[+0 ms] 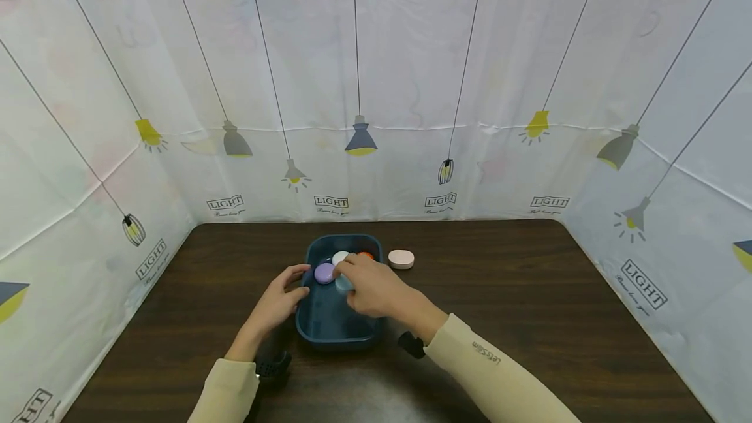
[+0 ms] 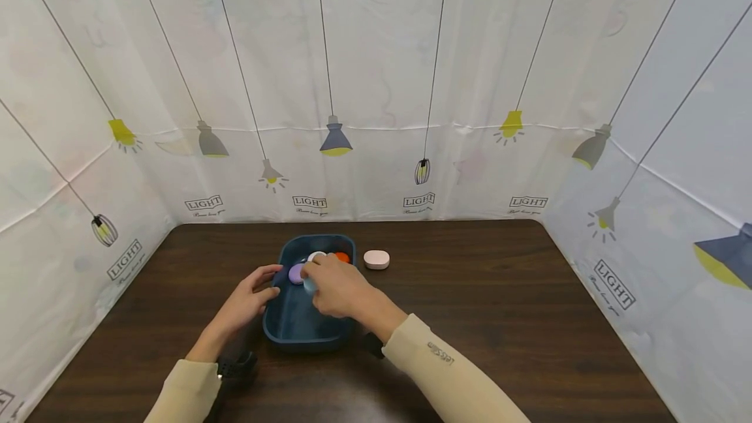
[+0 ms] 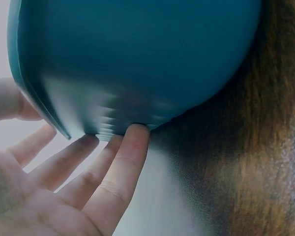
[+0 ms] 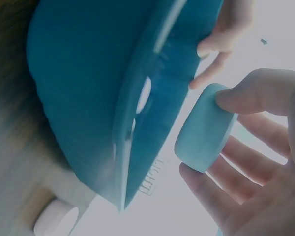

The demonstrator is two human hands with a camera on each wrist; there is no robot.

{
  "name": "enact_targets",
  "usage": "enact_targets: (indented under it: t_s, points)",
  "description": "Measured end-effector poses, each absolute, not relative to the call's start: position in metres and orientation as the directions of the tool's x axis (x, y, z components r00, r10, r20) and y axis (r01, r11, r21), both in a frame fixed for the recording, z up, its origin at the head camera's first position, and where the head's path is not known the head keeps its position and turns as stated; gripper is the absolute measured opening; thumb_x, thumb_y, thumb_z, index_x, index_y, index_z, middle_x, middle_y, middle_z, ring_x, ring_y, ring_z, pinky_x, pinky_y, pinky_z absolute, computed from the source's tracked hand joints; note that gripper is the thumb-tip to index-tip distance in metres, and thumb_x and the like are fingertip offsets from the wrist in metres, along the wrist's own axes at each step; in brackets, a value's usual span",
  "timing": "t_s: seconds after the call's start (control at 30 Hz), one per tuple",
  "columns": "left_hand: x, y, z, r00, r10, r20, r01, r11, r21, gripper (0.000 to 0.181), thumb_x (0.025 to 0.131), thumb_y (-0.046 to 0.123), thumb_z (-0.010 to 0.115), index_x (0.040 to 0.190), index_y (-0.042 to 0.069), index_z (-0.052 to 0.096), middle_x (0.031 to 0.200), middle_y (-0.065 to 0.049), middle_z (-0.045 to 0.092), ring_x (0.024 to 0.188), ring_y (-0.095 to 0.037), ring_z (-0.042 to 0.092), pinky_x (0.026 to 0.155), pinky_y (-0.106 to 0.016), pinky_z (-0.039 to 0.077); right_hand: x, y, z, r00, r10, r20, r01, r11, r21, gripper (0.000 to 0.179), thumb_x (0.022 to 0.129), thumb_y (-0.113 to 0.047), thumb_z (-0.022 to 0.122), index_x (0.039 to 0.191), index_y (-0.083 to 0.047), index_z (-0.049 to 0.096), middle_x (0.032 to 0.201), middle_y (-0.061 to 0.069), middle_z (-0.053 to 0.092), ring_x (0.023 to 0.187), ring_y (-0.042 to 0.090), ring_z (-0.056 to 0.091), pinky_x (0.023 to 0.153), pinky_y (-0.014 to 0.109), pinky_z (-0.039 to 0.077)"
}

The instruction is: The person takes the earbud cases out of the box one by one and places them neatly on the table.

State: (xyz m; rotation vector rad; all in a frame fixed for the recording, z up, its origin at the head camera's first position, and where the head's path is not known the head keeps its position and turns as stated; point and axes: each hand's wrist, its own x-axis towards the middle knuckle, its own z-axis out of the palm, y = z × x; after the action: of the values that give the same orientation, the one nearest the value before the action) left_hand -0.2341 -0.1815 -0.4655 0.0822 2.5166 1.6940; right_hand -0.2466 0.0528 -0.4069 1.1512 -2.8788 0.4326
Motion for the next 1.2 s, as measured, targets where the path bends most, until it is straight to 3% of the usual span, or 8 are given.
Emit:
enact_targets:
  t_s: [0.17,0.47,0.77,1.2]
  points:
    - [-0.244,-0.187,-0.485,-0.994,0.101,-0.051,-0.009,0.380,0.925,0.049,0.102,0.010,0.055,0.150,0.009,0.046,0.155,-0.025,0.041,0.129,-0.042,0.053,0.091,-0.054,0.052,-0.248,0.064,-0.401,-0.734,-0.657,0.172,-0.677,0.692,-0.251,0.036,0.090,-0.010,0.069,0.125,-0.013,0.065,0.127,0.006,0.060,0.113,0.024,0.055,0.088,0.037,0.054]
    - [-0.245,-0.190,-0.487,-0.991,0.126,-0.041,0.009,0.374,0.927,0.049,0.102,0.012,0.056,0.150,0.011,0.046,0.155,-0.024,0.041,0.129,-0.041,0.053,0.092,-0.056,0.053,-0.254,0.082,-0.394,-0.782,-0.599,0.172,-0.623,0.742,-0.248,0.036,0.090,-0.012,0.070,0.125,-0.013,0.064,0.127,0.004,0.060,0.111,0.021,0.053,0.080,0.033,0.054]
    - [-0.244,-0.189,-0.488,-0.992,0.117,-0.046,0.001,0.367,0.930,0.049,0.102,0.012,0.056,0.150,0.011,0.046,0.155,-0.024,0.041,0.128,-0.042,0.053,0.092,-0.057,0.052,-0.266,0.101,-0.395,-0.809,-0.547,0.214,-0.587,0.761,-0.277,0.037,0.087,-0.008,0.073,0.123,-0.011,0.065,0.126,0.004,0.059,0.110,0.023,0.052,0.085,0.036,0.056]
    - [-0.245,-0.190,-0.488,-0.993,0.113,-0.035,0.008,0.363,0.932,0.049,0.101,0.012,0.058,0.150,0.011,0.047,0.155,-0.024,0.042,0.125,-0.039,0.055,0.086,-0.049,0.055,-0.293,0.130,-0.396,-0.835,-0.500,0.228,-0.548,0.786,-0.286,0.037,0.089,-0.011,0.073,0.125,-0.009,0.064,0.126,0.008,0.060,0.113,0.027,0.055,0.091,0.044,0.054]
